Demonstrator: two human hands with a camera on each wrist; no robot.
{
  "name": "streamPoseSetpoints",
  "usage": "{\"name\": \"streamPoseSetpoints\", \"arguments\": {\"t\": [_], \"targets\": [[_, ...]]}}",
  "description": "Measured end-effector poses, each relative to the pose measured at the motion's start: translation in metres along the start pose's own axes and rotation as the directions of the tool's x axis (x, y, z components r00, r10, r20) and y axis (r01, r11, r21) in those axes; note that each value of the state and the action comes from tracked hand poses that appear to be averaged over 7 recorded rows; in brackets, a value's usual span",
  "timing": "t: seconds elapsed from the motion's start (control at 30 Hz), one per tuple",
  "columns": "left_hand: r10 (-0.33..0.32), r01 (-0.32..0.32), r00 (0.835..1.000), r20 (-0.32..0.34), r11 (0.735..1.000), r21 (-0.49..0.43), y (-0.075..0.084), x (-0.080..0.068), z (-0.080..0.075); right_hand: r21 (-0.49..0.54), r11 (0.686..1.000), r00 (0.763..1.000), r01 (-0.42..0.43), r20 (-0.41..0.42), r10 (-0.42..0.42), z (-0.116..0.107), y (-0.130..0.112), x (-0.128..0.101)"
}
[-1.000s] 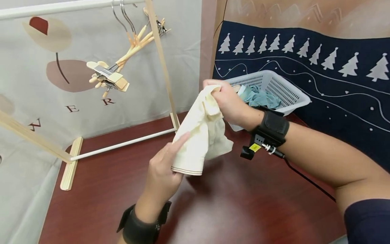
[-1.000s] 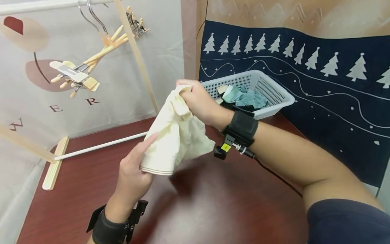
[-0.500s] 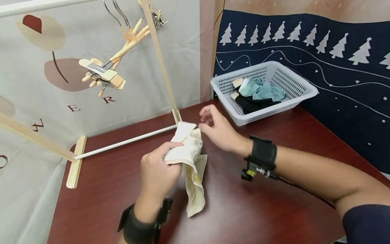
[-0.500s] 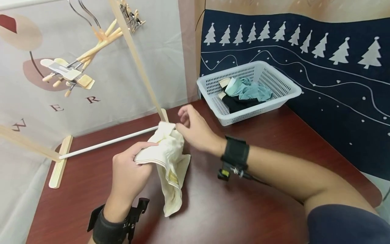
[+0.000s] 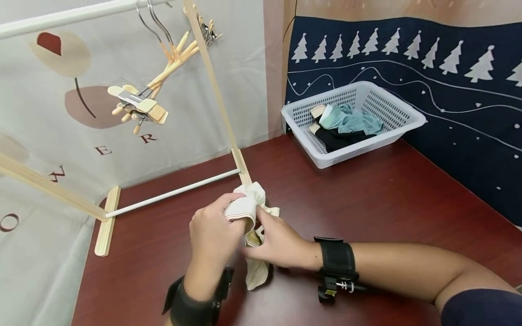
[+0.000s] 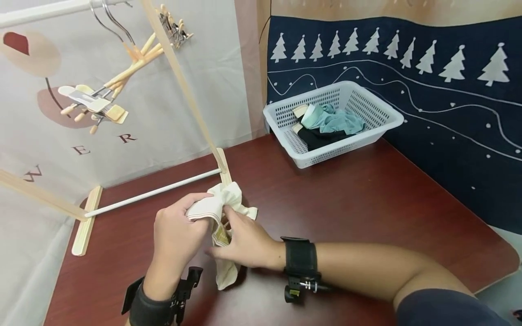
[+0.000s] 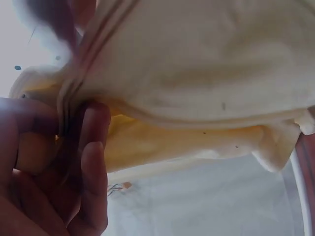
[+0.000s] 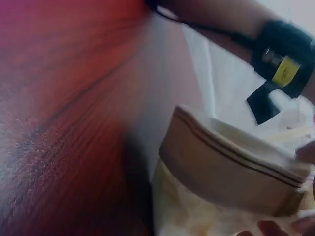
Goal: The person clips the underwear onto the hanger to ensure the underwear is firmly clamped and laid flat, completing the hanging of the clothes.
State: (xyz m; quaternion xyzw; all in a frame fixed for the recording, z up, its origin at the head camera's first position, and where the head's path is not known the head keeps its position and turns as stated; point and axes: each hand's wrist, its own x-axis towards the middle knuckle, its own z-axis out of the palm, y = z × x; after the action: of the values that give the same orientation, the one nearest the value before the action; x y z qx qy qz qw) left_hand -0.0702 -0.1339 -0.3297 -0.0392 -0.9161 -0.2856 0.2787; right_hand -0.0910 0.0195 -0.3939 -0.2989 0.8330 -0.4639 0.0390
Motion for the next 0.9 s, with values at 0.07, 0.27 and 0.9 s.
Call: {"name": "streamPoseSetpoints", "arguments": {"t": [0.07, 0.27, 0.9], "targets": [[-0.001, 0.001, 1.000, -0.008, 1.000, 0.010, 0.002, -0.003, -0.001, 0.012, 1.000, 1.000, 0.006, -0.021, -0.006, 0.003, 0.004, 0.001], [-0.043, 0.036, 0.995, 0.085, 0.996, 0.087, -0.003, -0.003, -0.014, 0.106, 0.994, 0.999, -0.019, 0.038, 0.015, -0.026, 0.017, 0.001], [-0.045, 0.027, 0.889, 0.456, 0.999, 0.046, -0.059, 0.058, -0.068, -0.204, 0.977, 0.974, 0.064, 0.225, -0.017, -0.166, 0.034, 0.048]]}}
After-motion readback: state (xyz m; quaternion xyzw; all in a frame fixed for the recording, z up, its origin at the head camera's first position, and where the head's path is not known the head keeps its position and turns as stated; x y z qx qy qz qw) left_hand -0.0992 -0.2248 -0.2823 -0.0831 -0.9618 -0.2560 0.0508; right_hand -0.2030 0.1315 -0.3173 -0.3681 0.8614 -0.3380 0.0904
